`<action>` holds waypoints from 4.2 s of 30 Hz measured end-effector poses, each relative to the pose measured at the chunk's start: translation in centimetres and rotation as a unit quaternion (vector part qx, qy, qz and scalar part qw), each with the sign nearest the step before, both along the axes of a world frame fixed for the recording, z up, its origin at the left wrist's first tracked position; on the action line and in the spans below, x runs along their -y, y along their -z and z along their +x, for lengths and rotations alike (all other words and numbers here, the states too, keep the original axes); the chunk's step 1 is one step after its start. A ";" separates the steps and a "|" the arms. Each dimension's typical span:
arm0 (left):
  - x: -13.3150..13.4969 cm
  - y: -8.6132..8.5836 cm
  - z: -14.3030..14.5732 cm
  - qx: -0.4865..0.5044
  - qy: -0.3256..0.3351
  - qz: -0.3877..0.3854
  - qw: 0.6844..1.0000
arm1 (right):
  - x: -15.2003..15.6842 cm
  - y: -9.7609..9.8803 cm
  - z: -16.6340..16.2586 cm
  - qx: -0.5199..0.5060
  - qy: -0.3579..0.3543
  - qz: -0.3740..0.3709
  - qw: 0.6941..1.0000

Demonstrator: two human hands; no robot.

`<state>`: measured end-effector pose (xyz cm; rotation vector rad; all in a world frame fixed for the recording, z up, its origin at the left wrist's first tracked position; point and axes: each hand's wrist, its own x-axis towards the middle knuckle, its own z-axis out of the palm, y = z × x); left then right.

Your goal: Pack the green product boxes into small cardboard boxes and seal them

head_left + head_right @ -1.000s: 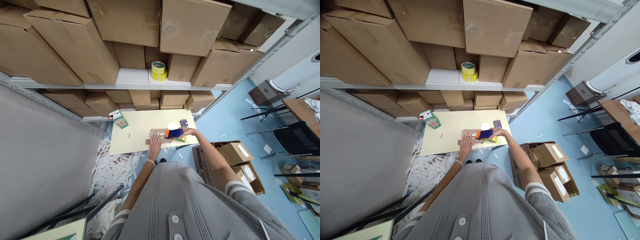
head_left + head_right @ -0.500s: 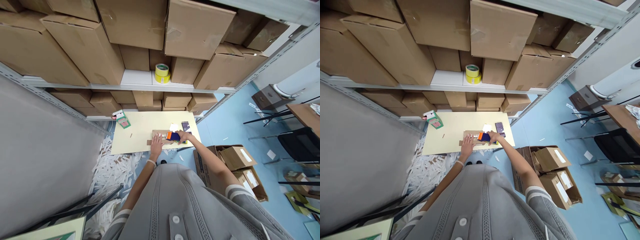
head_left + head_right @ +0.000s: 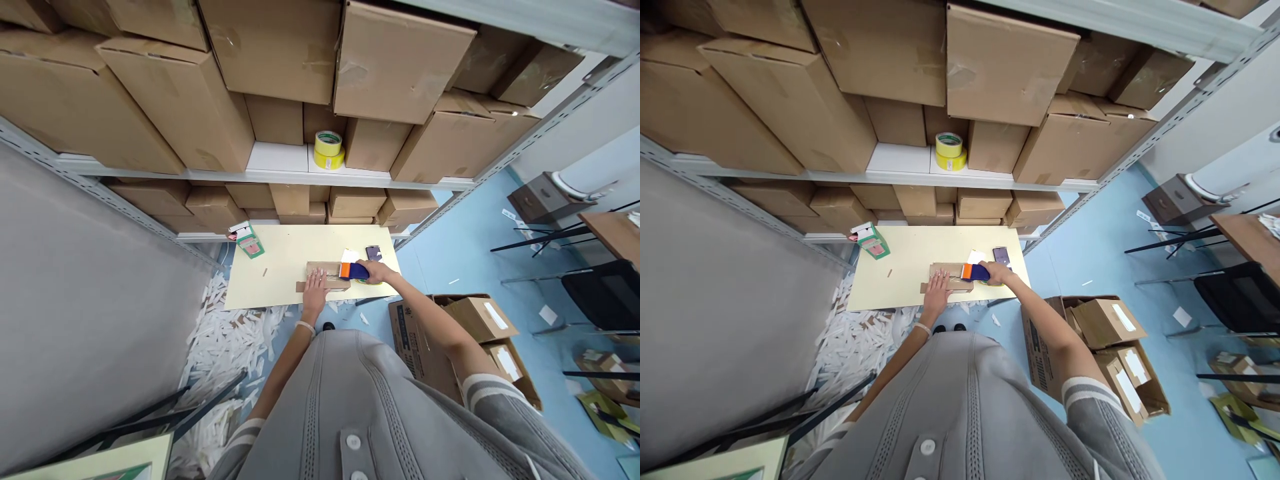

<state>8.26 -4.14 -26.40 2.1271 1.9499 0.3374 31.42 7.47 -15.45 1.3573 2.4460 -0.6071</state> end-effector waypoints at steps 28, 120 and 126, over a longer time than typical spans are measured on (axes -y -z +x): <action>-0.3 0.6 0.4 -0.002 0.013 0.012 1.000 | -1.5 1.3 -0.6 0.244 -0.071 0.076 0.964; -1.6 1.6 -1.3 -0.011 0.072 0.020 0.997 | 5.4 4.9 -10.2 0.071 0.240 0.033 0.968; -1.3 2.9 -0.9 0.164 -0.081 0.009 0.983 | 5.1 6.1 -9.6 -0.036 0.348 0.000 0.937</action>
